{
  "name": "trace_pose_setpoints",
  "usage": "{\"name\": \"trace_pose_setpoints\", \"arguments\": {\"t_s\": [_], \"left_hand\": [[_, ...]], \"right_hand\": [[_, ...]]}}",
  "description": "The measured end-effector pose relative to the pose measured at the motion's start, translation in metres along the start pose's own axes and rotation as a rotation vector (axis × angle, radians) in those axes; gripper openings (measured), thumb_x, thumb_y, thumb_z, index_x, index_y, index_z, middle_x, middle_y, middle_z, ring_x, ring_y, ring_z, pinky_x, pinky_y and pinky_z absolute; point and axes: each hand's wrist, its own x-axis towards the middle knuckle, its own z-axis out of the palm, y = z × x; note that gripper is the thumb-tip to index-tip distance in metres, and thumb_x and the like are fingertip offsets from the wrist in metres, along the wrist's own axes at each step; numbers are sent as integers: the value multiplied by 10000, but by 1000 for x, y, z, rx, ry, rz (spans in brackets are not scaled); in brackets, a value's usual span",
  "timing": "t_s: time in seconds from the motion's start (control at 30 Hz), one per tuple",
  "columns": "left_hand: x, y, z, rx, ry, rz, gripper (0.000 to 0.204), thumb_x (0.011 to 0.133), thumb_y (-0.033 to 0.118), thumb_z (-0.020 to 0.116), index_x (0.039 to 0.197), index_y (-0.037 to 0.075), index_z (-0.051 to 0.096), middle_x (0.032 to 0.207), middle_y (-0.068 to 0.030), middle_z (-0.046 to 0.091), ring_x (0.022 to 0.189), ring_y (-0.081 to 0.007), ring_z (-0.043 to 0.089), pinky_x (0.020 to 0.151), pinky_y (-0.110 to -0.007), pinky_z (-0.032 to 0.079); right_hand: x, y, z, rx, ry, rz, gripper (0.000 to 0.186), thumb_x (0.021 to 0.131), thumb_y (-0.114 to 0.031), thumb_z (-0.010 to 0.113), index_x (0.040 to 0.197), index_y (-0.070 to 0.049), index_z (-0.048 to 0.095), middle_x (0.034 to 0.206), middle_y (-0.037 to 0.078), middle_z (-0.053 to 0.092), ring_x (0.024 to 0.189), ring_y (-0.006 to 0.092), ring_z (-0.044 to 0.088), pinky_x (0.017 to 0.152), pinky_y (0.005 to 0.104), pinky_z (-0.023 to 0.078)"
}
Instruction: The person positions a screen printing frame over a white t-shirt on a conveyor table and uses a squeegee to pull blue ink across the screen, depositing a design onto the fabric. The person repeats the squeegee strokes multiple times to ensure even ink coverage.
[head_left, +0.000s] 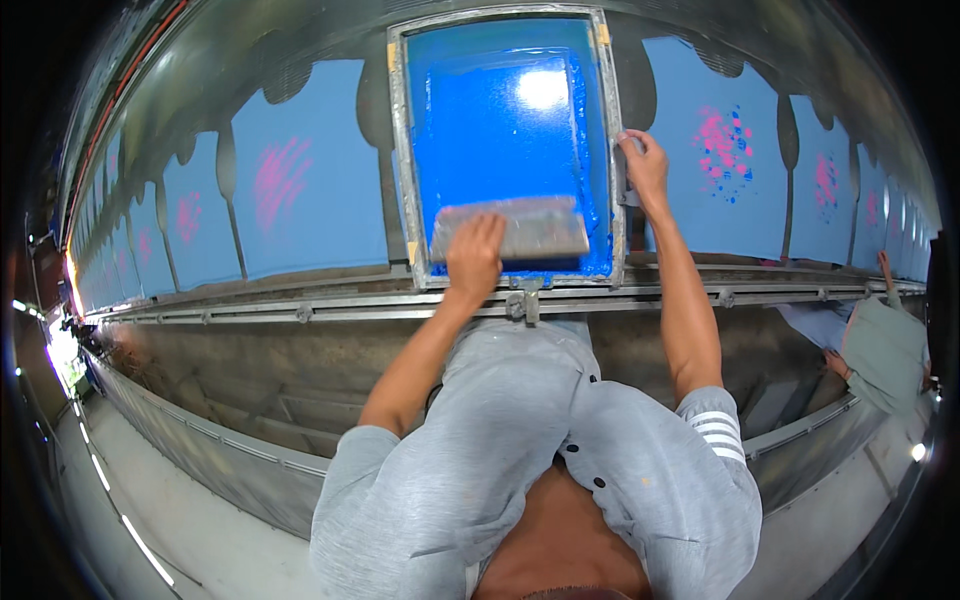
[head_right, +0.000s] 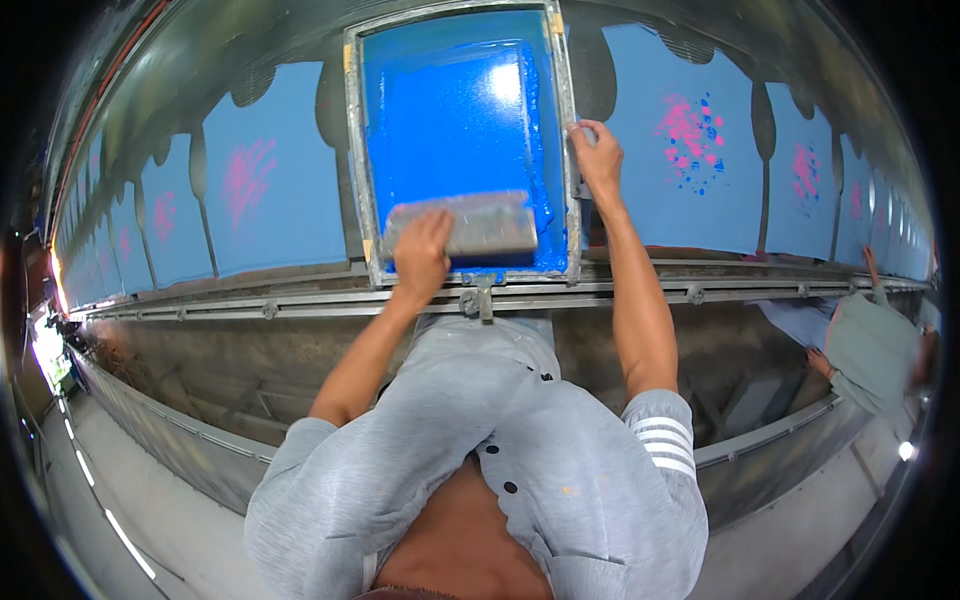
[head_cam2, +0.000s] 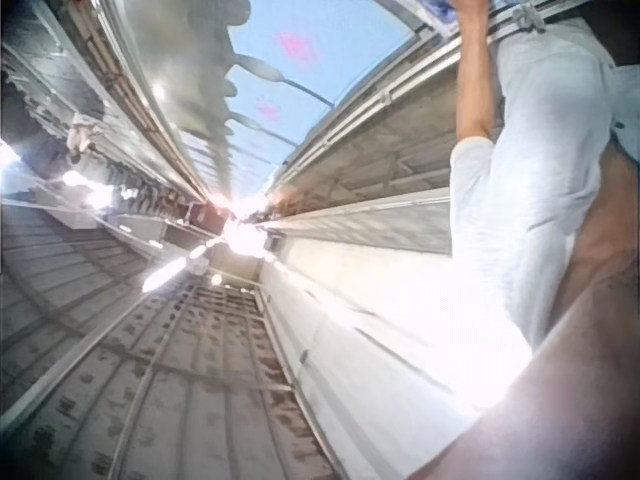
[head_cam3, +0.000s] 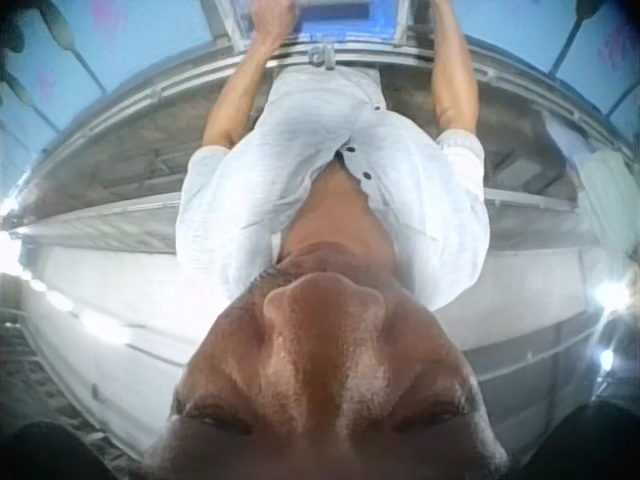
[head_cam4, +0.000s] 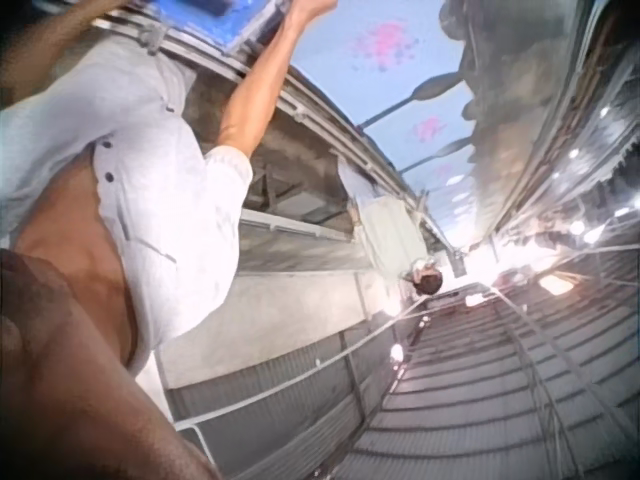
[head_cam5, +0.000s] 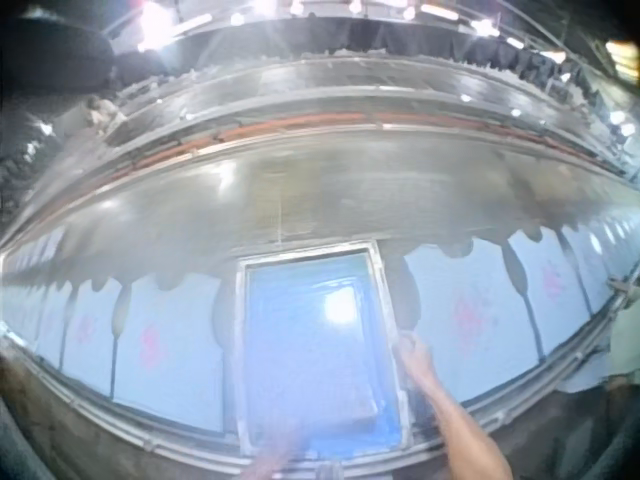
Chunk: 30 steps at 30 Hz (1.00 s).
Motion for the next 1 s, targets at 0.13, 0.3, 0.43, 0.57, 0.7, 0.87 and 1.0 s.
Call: {"name": "trace_pose_setpoints", "arguments": {"t_s": [0.13, 0.3, 0.43, 0.57, 0.7, 0.87, 1.0], "left_hand": [[-38, 10, -26, -46, -57, 5, 557, 663, -33, 673, 1217, 11, 698, 1271, -150, 688, 1205, -340, 636, 1005, -462, 520], [-36, -38, -62, -140, -71, -37, 555, 629, -50, 687, 1175, 44, 721, 1234, -144, 729, 1134, -340, 691, 953, -458, 554], [-55, -136, -128, -109, -156, -114, 490, 670, -56, 666, 1134, 74, 756, 1176, -143, 758, 1085, -334, 717, 924, -454, 565], [-98, -266, -177, -46, -156, -100, 435, 686, -60, 660, 1094, 59, 750, 1110, -136, 762, 1044, -332, 713, 876, -465, 560], [-126, -341, -218, -46, -152, -98, 369, 694, -57, 640, 1030, 49, 751, 1054, -136, 766, 997, -340, 717, 842, -472, 558], [-137, -377, -233, -70, -119, -82, 263, 692, -35, 641, 928, 42, 728, 955, -137, 753, 909, -356, 712, 769, -498, 547], [-136, -394, -227, -54, -227, -113, 214, 695, -27, 643, 883, 48, 712, 902, -130, 733, 877, -362, 706, 741, -507, 538]], "right_hand": [[5, 1, 13, 0, 138, -217, 399, 944, -365, 718, 1121, -9, 764, 1044, 201, 774, 990, 310, 739, 904, 389, 544], [-28, -43, 40, 127, 127, -148, 308, 993, -257, 661, 1115, 7, 762, 984, 144, 778, 927, 234, 720, 854, 368, 545], [-62, -77, 152, 157, 116, -241, 291, 1006, -235, 637, 1113, 6, 760, 967, 139, 772, 880, 218, 705, 815, 363, 542], [-124, -147, 284, 253, 29, -164, 269, 1012, -223, 638, 1100, 4, 752, 872, 83, 705, 762, 151, 627, 693, 326, 480], [-163, -166, 369, 303, 71, -169, 235, 1020, -206, 650, 1078, 0, 747, 702, -32, 576, 586, 54, 485, 515, 256, 369], [-182, -186, 396, 246, 19, -69, 300, 1004, -243, 637, 1109, 13, 755, 871, 130, 744, 808, 182, 658, 766, 354, 517], [-180, -192, 405, 69, 67, -121, 332, 1003, -276, 602, 1103, 2, 754, 910, 170, 757, 855, 300, 703, 804, 411, 524]]}}
